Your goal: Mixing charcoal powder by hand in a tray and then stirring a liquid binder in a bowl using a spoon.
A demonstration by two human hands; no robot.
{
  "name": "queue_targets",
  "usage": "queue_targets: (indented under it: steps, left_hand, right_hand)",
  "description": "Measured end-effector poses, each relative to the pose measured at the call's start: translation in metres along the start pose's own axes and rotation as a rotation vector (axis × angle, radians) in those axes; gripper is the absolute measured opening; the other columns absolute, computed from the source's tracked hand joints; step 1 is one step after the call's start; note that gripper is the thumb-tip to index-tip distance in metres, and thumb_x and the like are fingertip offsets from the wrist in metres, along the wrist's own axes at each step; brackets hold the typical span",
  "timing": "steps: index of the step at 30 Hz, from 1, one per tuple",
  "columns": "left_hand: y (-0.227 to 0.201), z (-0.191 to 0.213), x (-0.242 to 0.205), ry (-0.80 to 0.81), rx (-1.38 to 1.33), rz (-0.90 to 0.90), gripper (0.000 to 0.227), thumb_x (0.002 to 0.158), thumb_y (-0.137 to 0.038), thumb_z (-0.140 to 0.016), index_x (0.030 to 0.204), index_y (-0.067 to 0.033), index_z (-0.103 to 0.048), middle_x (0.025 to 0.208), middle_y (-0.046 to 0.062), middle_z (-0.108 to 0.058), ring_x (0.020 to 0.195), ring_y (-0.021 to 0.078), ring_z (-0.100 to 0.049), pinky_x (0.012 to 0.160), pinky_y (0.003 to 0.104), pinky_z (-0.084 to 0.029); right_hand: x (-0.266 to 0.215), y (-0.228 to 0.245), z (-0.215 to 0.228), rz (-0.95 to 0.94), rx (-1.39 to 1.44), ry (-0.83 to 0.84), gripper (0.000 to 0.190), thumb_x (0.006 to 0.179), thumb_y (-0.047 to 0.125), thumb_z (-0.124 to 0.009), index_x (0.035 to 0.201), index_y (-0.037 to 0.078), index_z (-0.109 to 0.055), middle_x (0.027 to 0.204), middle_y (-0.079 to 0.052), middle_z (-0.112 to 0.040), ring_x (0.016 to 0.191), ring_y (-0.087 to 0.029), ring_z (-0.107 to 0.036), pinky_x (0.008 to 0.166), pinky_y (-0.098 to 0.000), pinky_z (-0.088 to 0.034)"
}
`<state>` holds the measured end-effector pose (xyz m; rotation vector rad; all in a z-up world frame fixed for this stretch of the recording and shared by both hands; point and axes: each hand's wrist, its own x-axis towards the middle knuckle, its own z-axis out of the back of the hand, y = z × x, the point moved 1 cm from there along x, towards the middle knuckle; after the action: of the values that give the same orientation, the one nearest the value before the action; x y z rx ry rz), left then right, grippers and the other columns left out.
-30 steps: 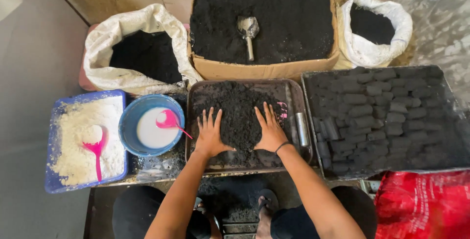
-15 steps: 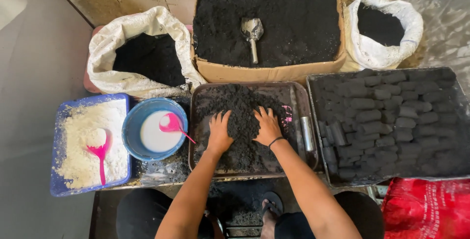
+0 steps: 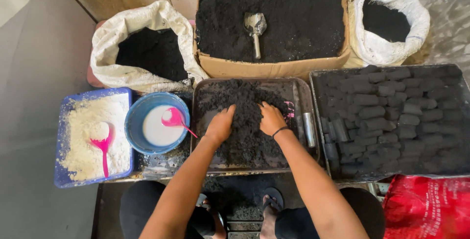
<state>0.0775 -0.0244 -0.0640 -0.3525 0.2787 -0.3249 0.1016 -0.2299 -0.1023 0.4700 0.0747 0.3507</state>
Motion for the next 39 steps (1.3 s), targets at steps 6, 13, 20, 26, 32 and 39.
queue_targets:
  steps: [6,13,20,26,32,39]
  left_hand:
    - [0.005,0.004,0.005,-0.178,0.110,0.000,0.028,0.080,-0.004,-0.042,0.108,-0.0035,-0.040,0.079,0.017,-0.059,0.068,0.0363,-0.064,0.058,0.042,-0.054]
    - [-0.034,0.059,-0.008,-0.092,-0.020,0.070,0.031,0.080,-0.004,-0.046,0.110,0.0024,-0.043,0.079,0.022,-0.061,0.068,0.0354,-0.064,0.056,0.041,-0.054]
    - [-0.044,0.072,-0.003,0.134,-0.369,0.110,0.050,0.083,-0.003,-0.048,0.125,0.0068,-0.023,0.115,0.034,-0.040,0.095,0.0437,-0.056,0.073,0.050,-0.051]
    - [-0.041,0.064,0.004,-0.001,-0.243,0.094,0.036,0.086,-0.010,-0.048,0.115,0.0075,-0.038,0.092,0.029,-0.057,0.083,0.0410,-0.061,0.063,0.046,-0.054]
    - [-0.038,0.054,0.008,-0.122,-0.172,0.096,0.029,0.082,-0.004,-0.052,0.109,0.0059,-0.047,0.085,0.027,-0.060,0.076,0.0371,-0.063,0.060,0.043,-0.055]
    - [-0.043,0.065,0.005,-0.126,-0.203,0.072,0.034,0.080,-0.004,-0.055,0.113,0.0012,-0.051,0.093,0.021,-0.062,0.088,0.0332,-0.062,0.070,0.041,-0.055]
  right_hand:
    - [0.008,-0.008,0.018,-0.130,-0.110,0.124,0.040,0.066,0.009,-0.056,0.102,0.022,-0.062,0.093,-0.009,-0.064,0.086,-0.033,-0.063,0.073,-0.0435,-0.054]
    - [-0.004,0.087,0.126,-0.151,-0.031,0.255,0.029,0.081,0.028,-0.060,0.098,0.005,-0.062,0.071,-0.014,-0.065,0.059,-0.026,-0.062,0.050,-0.0328,-0.050]
    - [-0.008,0.115,0.152,-0.275,0.123,0.508,0.050,0.082,0.005,-0.049,0.130,0.008,-0.036,0.126,-0.025,-0.040,0.113,-0.040,-0.045,0.087,-0.0485,-0.046]
    - [-0.001,0.102,0.132,-0.199,0.038,0.344,0.041,0.082,0.002,-0.050,0.122,0.001,-0.047,0.108,-0.023,-0.057,0.095,-0.034,-0.059,0.078,-0.0435,-0.051]
    - [-0.003,0.116,0.141,-0.160,-0.090,0.316,0.038,0.082,0.005,-0.051,0.120,0.000,-0.049,0.109,-0.024,-0.057,0.096,-0.035,-0.058,0.075,-0.0448,-0.052]
    - [0.002,0.111,0.138,-0.290,0.152,0.428,0.045,0.086,0.007,-0.046,0.131,0.007,-0.037,0.136,-0.030,-0.023,0.124,-0.044,-0.029,0.093,-0.0547,-0.038]
